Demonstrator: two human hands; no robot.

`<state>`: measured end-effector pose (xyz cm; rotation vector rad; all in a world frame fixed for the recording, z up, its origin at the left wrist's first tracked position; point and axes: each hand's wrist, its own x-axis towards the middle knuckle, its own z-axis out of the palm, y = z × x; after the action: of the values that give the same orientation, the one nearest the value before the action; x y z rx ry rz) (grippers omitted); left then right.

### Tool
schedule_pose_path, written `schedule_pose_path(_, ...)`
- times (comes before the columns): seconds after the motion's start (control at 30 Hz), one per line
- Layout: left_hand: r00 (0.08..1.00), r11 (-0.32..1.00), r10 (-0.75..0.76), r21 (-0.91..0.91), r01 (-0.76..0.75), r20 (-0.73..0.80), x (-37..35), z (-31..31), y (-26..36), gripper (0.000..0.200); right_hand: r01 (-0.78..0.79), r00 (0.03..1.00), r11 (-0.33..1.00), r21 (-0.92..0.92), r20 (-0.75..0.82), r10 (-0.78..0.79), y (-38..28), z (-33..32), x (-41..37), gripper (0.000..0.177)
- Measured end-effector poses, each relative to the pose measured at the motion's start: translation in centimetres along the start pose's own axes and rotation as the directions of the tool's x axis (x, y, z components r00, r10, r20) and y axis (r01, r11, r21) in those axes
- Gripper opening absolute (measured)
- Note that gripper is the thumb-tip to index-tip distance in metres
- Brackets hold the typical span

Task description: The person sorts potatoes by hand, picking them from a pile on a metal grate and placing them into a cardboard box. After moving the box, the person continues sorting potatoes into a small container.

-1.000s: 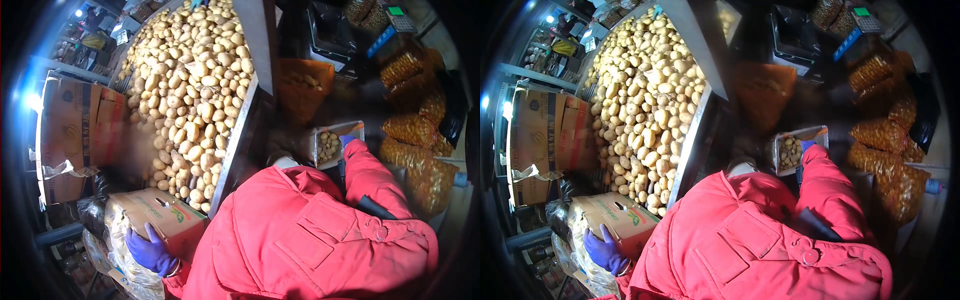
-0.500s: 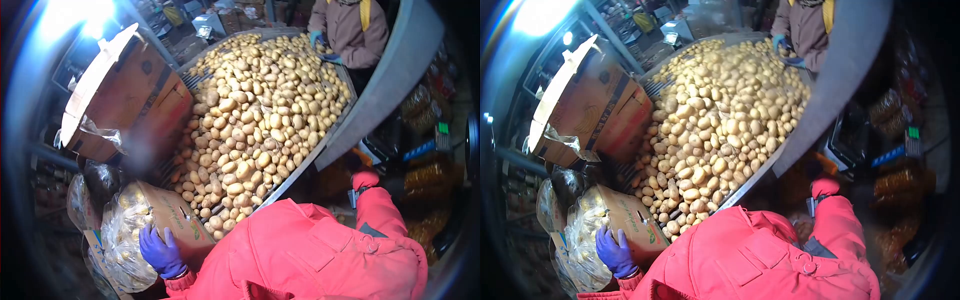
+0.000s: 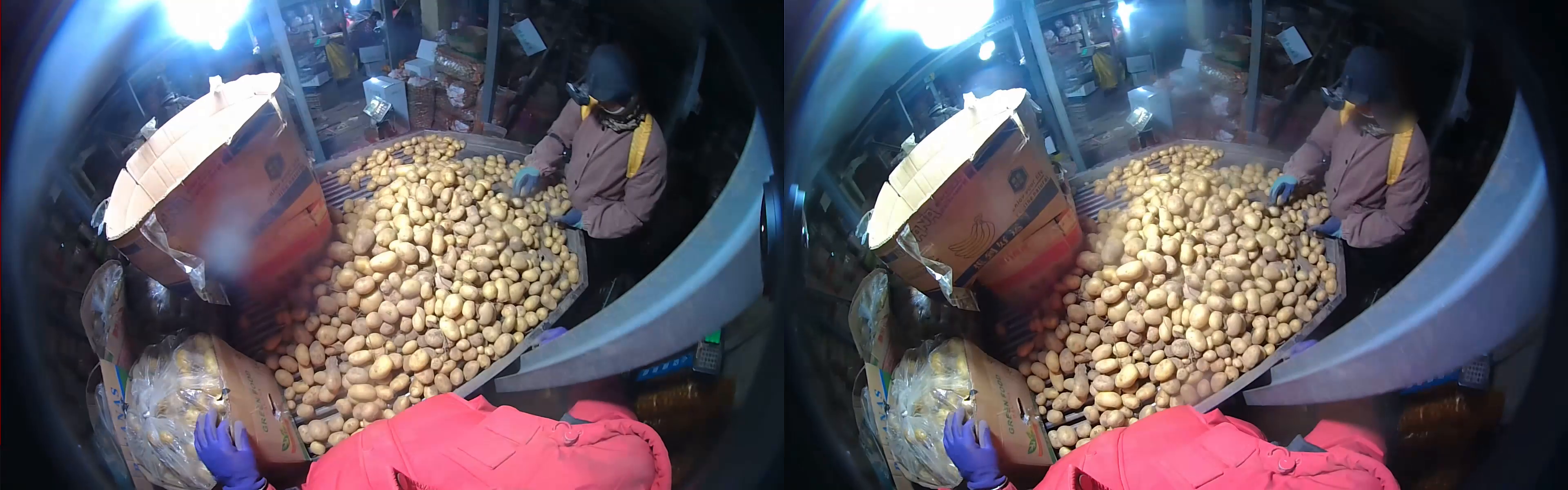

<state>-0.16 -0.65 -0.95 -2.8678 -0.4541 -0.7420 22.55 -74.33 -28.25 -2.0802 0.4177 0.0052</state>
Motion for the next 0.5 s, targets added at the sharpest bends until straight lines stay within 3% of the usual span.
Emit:
schedule_pose_path(0.07, 1.0, 1.0, -0.02, 0.0, 0.02, -0.002, 0.2, -0.2, 0.4, 0.022, 0.053, 0.999, 0.998, 0.034, 0.009, -0.053, -1.4, -0.3, 1.6, 0.027)
schedule_pose_path(0.1, 0.998, 0.998, 0.049, 0.034, -0.048, -0.034, 0.5, -0.6, 0.6, 0.021, 0.088, 0.996, 0.996, 0.023, 0.01, -0.088, -2.1, -0.3, 2.2, 0.027)
schedule_pose_path(0.17, 0.977, 0.979, 0.189, 0.1, -0.179, -0.099, 1.9, -1.7, 1.8, 0.022, 0.194, 0.981, 0.975, -0.108, 0.005, -0.195, -1.9, 0.2, 3.7, 0.027)
schedule_pose_path(0.27, 0.984, 0.986, 0.14, 0.109, -0.128, -0.111, 2.4, -1.7, 2.8, 0.017, 0.359, 0.919, 0.839, -0.408, 0.0, -0.394, -0.2, 2.3, 4.5, 0.027)
schedule_pose_path(0.3, 0.984, 0.986, 0.143, 0.108, -0.131, -0.108, 2.5, -1.7, 2.9, 0.017, 0.309, 0.943, 0.873, -0.378, 0.001, -0.333, -0.4, 3.2, 4.3, 0.027)
schedule_pose_path(0.4, 0.983, 0.984, 0.144, 0.124, -0.13, -0.115, 2.9, -1.4, 3.1, 0.017, 0.241, 0.93, 0.799, -0.551, -0.104, -0.352, -1.7, 4.5, 4.1, 0.032)
schedule_pose_path(0.5, 0.983, 0.98, 0.135, 0.162, -0.114, -0.124, 3.0, -1.4, 3.7, 0.014, 0.446, 0.772, 0.593, -0.67, -0.047, -0.634, -2.2, 5.5, 5.1, 0.03)
